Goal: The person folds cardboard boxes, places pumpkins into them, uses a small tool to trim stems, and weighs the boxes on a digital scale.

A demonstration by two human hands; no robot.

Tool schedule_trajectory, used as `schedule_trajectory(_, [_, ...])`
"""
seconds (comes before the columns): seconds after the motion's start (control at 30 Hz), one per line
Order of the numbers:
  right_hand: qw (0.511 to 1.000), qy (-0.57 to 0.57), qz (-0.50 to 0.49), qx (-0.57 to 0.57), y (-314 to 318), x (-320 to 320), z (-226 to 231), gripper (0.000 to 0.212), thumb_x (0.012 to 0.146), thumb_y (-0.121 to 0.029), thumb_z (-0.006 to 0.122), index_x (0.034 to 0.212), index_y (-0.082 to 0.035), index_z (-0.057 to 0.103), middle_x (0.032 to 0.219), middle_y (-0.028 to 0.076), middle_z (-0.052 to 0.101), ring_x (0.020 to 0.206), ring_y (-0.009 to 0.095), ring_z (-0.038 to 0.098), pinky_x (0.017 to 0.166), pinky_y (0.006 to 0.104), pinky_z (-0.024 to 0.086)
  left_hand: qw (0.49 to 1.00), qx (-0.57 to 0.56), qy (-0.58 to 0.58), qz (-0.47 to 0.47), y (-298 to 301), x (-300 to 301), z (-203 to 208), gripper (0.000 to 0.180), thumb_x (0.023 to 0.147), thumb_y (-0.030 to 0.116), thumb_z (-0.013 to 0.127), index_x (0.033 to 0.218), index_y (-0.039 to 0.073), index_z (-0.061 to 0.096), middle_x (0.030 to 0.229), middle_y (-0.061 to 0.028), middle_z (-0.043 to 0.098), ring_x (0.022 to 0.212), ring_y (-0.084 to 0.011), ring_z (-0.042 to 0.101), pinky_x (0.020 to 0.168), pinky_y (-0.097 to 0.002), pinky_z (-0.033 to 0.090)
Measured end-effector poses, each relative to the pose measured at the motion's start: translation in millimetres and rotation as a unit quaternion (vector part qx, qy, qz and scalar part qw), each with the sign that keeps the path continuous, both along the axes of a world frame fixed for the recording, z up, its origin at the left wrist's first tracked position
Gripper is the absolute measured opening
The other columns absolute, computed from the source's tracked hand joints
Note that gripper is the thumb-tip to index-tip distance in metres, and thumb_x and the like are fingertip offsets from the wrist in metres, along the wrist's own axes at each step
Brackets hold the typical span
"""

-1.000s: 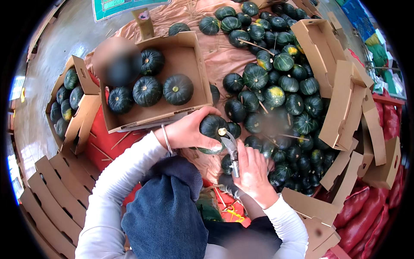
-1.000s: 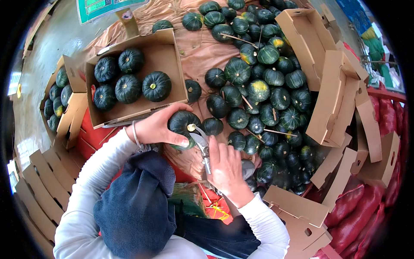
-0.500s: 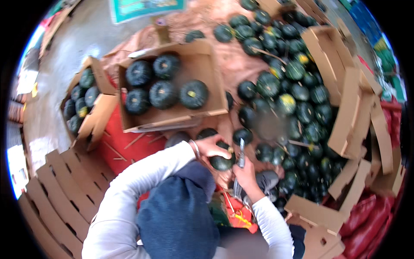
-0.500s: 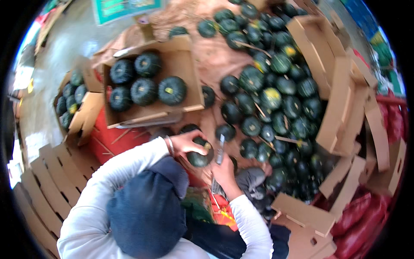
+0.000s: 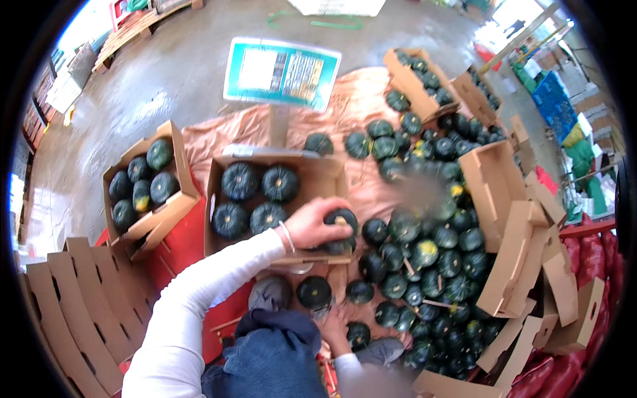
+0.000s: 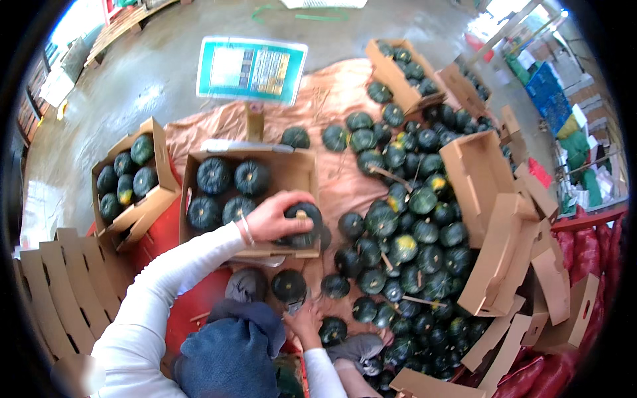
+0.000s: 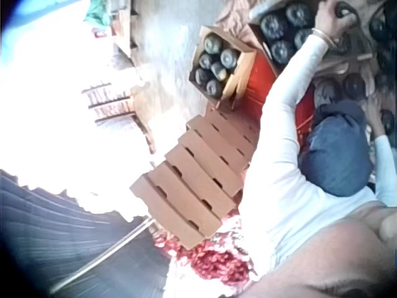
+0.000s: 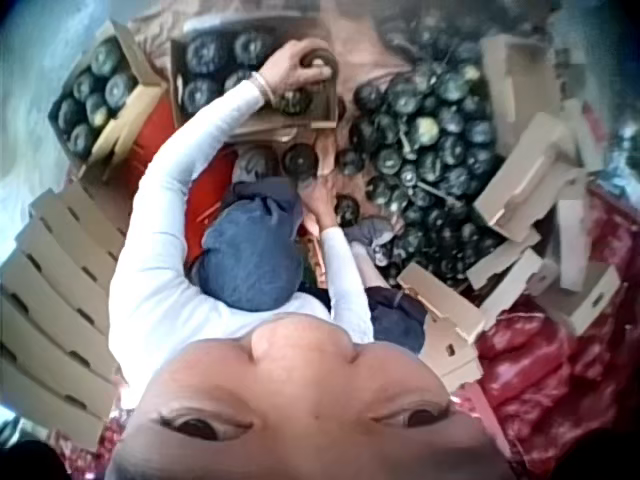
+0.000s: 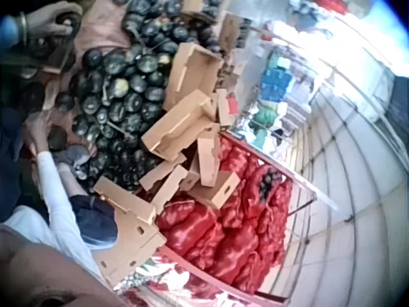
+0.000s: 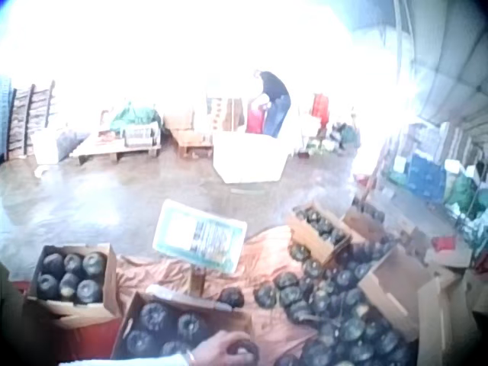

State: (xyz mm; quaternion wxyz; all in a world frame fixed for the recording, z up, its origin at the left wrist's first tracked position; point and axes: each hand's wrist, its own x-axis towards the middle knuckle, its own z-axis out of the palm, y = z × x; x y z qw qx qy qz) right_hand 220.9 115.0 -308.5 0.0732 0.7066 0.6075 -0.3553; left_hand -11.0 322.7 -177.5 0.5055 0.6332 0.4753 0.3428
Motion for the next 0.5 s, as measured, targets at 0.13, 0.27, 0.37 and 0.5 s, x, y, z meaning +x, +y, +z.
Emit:
schedule_trajectory(0.13, [0.997, 0.068, 0.036, 0.02, 22.3, 7.9, 1.1, 0.061, 0.07, -0.036, 0.068, 0.119, -0.001, 0.056, 0.121, 0.028, 0.052, 0.115, 0.045, 0.047, 0.099, 0.0503, 0.039, 0.911, 0.147, 0.321, 0.215, 60.1, -24.7, -64.4, 0.054, 0.075, 0.04, 0.072, 0.115, 0.007, 0.055, 0.1, -0.0176, 0.061, 0.095, -0.034, 0.057, 0.084, -0.0437, 0.043])
schedule_trajectory(0.27, [0.998, 0.058, 0.027, 0.025, 44.6, 13.1, 20.3, 0.052, 0.071, -0.034, 0.067, 0.111, 0.0, 0.061, 0.112, 0.027, 0.057, 0.108, 0.042, 0.053, 0.095, 0.0457, 0.043, 0.863, 0.039, 0.481, 0.147, 67.9, -21.0, -63.8, 0.056, 0.083, 0.056, 0.054, 0.103, 0.004, 0.061, 0.106, -0.0165, 0.063, 0.105, -0.0311, 0.054, 0.094, -0.0494, 0.033])
schedule_trajectory(0.37, [0.989, 0.077, 0.059, 0.108, 62.4, 19.3, 21.2, 0.048, 0.075, -0.028, 0.069, 0.114, -0.002, 0.06, 0.107, 0.024, 0.059, 0.103, 0.038, 0.058, 0.09, 0.0418, 0.047, 0.821, 0.102, 0.521, 0.212, 55.5, -26.1, -60.5, 0.055, 0.086, 0.054, 0.051, 0.101, 0.003, 0.065, 0.115, -0.0171, 0.059, 0.115, -0.0316, 0.047, 0.098, -0.0535, 0.03])
schedule_trajectory(0.5, [0.975, 0.125, -0.025, 0.18, 75.6, 49.2, 37.9, 0.042, 0.077, -0.019, 0.069, 0.113, 0.0, 0.06, 0.104, 0.018, 0.063, 0.087, 0.026, 0.065, 0.078, 0.0359, 0.052, 0.86, 0.25, 0.295, 0.333, -28.7, -85.1, -25.6, 0.03, 0.081, 0.02, 0.065, 0.106, 0.003, 0.062, 0.111, -0.0148, 0.058, 0.107, -0.0344, 0.051, 0.092, -0.0433, 0.04])
